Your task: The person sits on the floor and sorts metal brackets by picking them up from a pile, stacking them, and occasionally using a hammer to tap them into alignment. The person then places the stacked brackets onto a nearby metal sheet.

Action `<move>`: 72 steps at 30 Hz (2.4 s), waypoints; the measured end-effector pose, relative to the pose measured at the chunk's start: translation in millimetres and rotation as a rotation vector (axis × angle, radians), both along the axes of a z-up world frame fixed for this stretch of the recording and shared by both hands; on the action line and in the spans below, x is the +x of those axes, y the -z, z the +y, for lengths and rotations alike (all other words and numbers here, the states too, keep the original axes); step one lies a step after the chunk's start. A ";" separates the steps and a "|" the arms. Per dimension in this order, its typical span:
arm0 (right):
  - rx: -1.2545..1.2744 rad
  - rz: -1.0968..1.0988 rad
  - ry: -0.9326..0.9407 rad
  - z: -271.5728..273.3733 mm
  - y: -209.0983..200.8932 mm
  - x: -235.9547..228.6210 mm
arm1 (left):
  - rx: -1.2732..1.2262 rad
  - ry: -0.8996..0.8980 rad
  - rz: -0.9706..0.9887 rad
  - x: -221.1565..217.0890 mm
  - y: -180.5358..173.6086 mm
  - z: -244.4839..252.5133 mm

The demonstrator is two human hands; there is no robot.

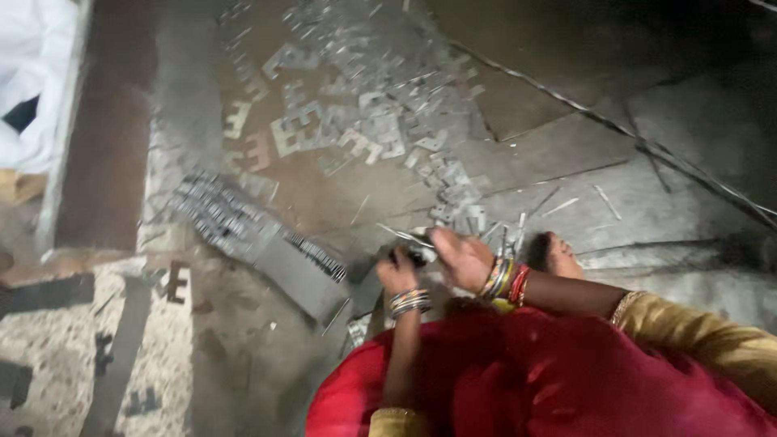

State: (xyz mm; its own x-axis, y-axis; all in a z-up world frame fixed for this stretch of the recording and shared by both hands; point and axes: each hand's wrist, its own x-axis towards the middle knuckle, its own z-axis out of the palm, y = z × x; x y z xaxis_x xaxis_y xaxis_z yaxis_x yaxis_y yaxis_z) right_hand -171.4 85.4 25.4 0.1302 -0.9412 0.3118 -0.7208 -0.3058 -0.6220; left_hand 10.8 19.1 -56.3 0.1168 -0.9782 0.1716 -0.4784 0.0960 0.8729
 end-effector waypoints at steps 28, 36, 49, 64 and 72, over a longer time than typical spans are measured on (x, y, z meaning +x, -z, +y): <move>0.402 0.284 -0.045 0.0 -10.6 -1.2 | 0.083 -0.042 0.240 -15.3 -20.5 16.7; 0.596 0.339 -0.075 2.8 -4.9 -8.2 | -0.025 -0.029 0.298 -19.8 -21.2 18.4; 0.494 0.430 -0.071 -5.8 -1.4 -12.3 | 0.116 -0.046 0.246 -17.2 -27.4 20.9; 0.128 0.221 0.010 -6.3 -3.1 -6.5 | 0.178 -0.048 0.470 -17.0 -38.5 22.4; 0.239 0.495 -0.058 -9.9 3.2 -5.7 | 0.068 -0.062 0.337 -13.6 -35.6 19.6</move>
State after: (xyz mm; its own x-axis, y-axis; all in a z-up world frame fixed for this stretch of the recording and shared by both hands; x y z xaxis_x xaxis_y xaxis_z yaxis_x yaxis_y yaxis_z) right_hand -177.2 75.5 22.2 0.2607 -0.9652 -0.0210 -0.9310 -0.2456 -0.2699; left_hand -2.9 38.7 -20.7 0.2154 -0.9754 0.0475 -0.1650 0.0116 0.9862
